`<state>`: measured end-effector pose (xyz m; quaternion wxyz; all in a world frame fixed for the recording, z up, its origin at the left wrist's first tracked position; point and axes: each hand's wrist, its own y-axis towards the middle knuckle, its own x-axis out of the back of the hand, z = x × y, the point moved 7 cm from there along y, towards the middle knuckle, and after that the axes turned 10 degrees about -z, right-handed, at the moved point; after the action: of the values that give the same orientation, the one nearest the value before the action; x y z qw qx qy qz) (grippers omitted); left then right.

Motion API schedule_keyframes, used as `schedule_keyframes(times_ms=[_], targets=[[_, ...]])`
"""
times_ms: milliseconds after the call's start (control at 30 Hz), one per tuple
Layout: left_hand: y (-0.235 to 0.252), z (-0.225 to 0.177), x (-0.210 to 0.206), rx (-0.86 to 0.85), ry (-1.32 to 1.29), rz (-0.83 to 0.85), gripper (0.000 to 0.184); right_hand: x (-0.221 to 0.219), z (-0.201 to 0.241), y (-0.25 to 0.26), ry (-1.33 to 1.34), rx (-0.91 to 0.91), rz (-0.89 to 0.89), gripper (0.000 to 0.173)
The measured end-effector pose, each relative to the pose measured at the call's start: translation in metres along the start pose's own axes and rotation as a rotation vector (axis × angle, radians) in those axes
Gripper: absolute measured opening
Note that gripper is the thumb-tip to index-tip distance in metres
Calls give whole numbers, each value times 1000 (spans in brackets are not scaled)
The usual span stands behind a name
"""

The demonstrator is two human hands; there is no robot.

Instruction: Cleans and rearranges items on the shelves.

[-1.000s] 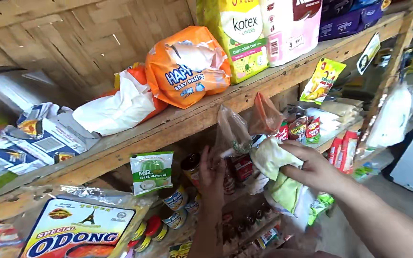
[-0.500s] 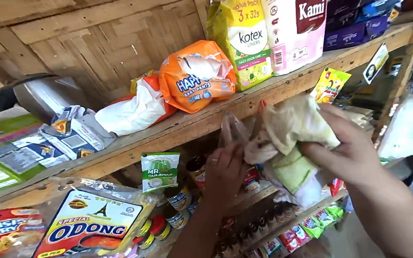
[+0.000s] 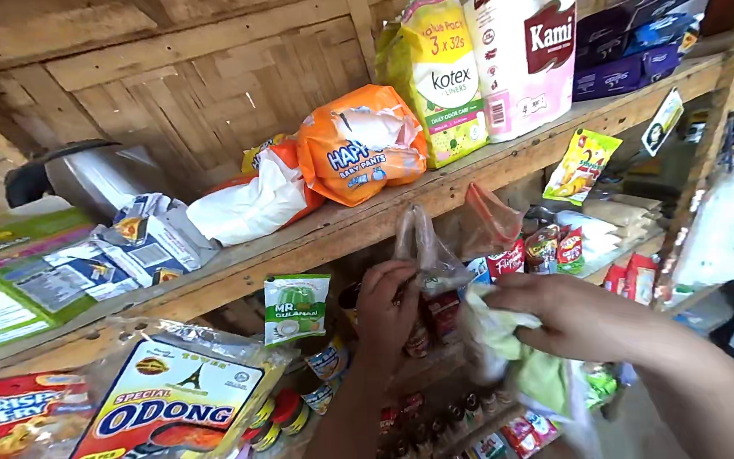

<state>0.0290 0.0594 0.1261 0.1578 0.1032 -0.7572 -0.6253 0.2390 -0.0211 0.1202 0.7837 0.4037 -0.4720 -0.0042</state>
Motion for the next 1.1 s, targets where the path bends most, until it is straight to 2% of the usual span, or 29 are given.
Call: schedule_keyframes(times_ms=[33,67,167,233,300,367,467,533,567,600,733,800,867,900,967,1000,1033,1100], targets=[[0,2,1,19,-32,-10,14,5,-2,-3,-19,11,-7,36],[0,3,2,34,-65,-10,14,15,-2,-3,-26,16,-100,34],[1,5,4,64,-124,30,13,50,12,14,-53,23,-561,37],[2,5,5,97,-138,70,15,51,22,34,-56,50,-711,45],[4,3,8,139,-137,59,25,24,25,52,-10,55,-657,54],[5,5,10,194,-135,50,31,-13,22,55,61,44,-494,53],[8,14,11,220,-210,43,14,-46,13,23,81,52,-254,39],[10,15,13,253,-244,27,11,-54,2,-3,45,40,-28,36],[11,14,15,267,-260,27,12,-52,-2,-12,39,26,29,36],[12,13,16,278,-277,35,12,-43,-5,-17,58,13,0,36],[13,10,14,260,-321,87,11,23,1,-15,155,42,-586,26],[12,8,13,241,-327,94,10,30,10,-1,103,79,-728,31],[11,6,12,215,-327,97,9,11,14,15,-26,50,-613,39],[11,6,11,205,-321,97,9,-5,12,20,-74,11,-444,39],[10,7,10,194,-306,96,10,-33,4,18,-139,-109,22,40],[10,7,10,191,-301,92,10,-38,1,12,-158,-124,144,38],[10,8,11,189,-301,90,11,-34,0,6,-161,-111,146,37],[10,7,10,189,-305,95,10,-5,3,-1,-133,-54,-94,33]])
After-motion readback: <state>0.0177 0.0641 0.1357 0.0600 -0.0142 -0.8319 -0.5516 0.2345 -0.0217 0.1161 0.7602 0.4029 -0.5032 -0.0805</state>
